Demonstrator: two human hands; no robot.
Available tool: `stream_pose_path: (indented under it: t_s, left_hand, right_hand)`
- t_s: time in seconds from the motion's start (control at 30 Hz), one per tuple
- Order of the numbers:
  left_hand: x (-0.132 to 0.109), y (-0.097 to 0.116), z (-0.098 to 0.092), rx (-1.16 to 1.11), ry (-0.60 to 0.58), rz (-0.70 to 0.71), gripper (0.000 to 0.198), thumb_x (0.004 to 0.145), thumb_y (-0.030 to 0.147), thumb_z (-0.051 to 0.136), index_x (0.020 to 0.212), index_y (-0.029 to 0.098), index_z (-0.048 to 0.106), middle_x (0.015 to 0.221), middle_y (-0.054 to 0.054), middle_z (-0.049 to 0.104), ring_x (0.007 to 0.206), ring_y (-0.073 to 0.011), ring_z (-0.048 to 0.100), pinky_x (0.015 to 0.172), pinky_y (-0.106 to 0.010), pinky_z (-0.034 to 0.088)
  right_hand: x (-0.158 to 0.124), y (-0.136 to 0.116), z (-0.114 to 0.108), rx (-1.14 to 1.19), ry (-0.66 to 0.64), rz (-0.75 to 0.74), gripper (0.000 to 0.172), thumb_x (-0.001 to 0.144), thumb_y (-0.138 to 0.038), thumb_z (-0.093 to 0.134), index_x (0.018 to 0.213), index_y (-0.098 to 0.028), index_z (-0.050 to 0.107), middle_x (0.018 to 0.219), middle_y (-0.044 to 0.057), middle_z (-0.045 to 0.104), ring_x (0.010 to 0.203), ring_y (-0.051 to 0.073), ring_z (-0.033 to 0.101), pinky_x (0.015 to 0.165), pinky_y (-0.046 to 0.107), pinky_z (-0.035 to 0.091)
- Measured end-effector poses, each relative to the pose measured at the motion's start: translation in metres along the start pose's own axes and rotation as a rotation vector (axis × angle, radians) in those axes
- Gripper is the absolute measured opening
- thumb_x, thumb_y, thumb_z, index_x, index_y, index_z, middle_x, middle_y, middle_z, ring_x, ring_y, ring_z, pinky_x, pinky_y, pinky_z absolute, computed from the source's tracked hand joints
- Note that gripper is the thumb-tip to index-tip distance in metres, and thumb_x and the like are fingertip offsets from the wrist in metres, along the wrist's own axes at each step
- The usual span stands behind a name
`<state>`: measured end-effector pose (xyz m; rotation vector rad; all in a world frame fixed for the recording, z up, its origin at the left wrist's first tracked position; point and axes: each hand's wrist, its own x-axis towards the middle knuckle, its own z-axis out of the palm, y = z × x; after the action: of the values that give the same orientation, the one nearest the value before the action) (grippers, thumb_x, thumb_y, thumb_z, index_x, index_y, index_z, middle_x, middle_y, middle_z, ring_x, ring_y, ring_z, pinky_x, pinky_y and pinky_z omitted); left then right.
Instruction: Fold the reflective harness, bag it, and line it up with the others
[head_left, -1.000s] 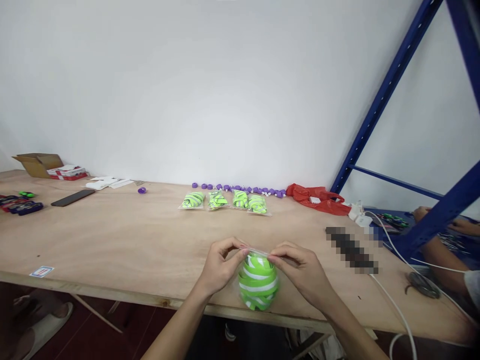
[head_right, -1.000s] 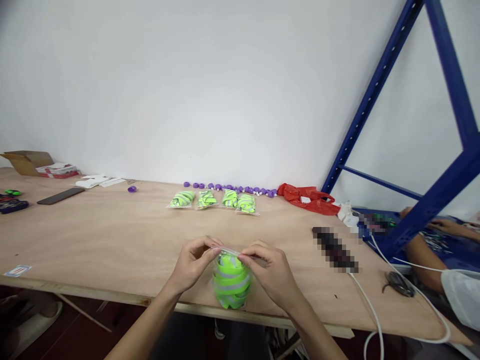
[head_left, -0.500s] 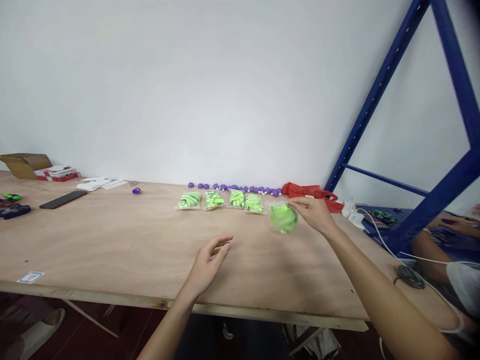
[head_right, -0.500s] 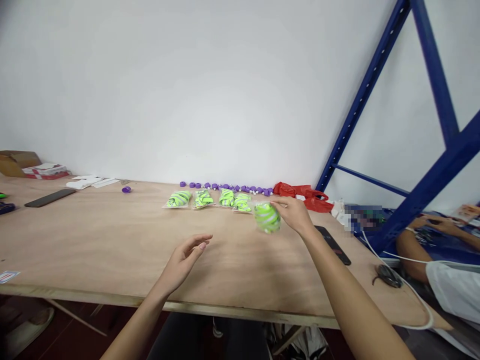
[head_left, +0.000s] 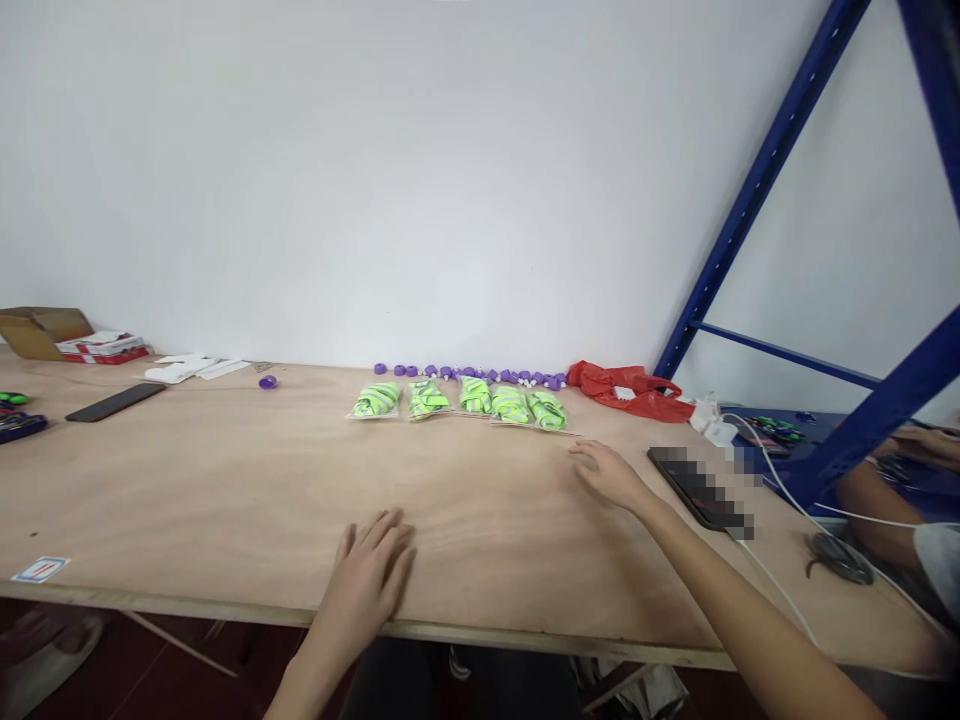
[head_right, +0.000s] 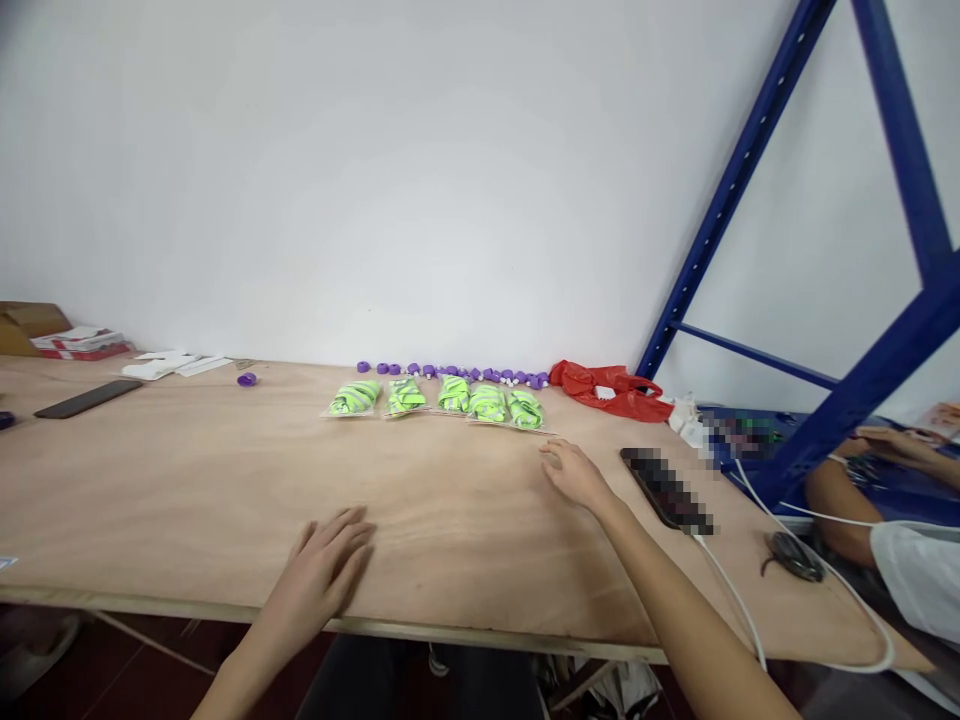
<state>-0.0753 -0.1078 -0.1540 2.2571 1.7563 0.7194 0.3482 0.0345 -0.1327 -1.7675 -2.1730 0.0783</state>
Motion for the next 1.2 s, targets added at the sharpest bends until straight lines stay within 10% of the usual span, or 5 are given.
stream_pose_path:
  t_s: [0.7,1.2]
  left_hand:
    - [-0.001,0.001,0.006,0.182,-0.083,-0.046,0.044,0.1,0.041,0.038,0.136,0.031,0.061,0.153,-0.006,0.045,0.144,-0.0307,0.038,0.117,-0.061,0.025]
    - [0.016,0.013,0.01,0.219,-0.184,-0.102,0.053,0.098,0.045,0.039,0.149,0.029,0.045,0.159,-0.01,0.031,0.148,-0.0366,0.027,0.114,-0.069,0.017]
  right_hand:
    - [0.069,-0.026,0.041,-0.236,-0.078,0.175,0.051,0.1,-0.034,0.035,0.147,-0.017,0.047,0.164,0.017,0.019,0.148,0.033,0.028,0.111,0.048,0.035]
    - [0.077,-0.028,0.014,-0.332,0.011,0.232,0.031,0.097,-0.029,0.056,0.125,-0.016,0.059,0.132,0.013,0.057,0.118,0.027,0.057,0.093,0.045,0.051]
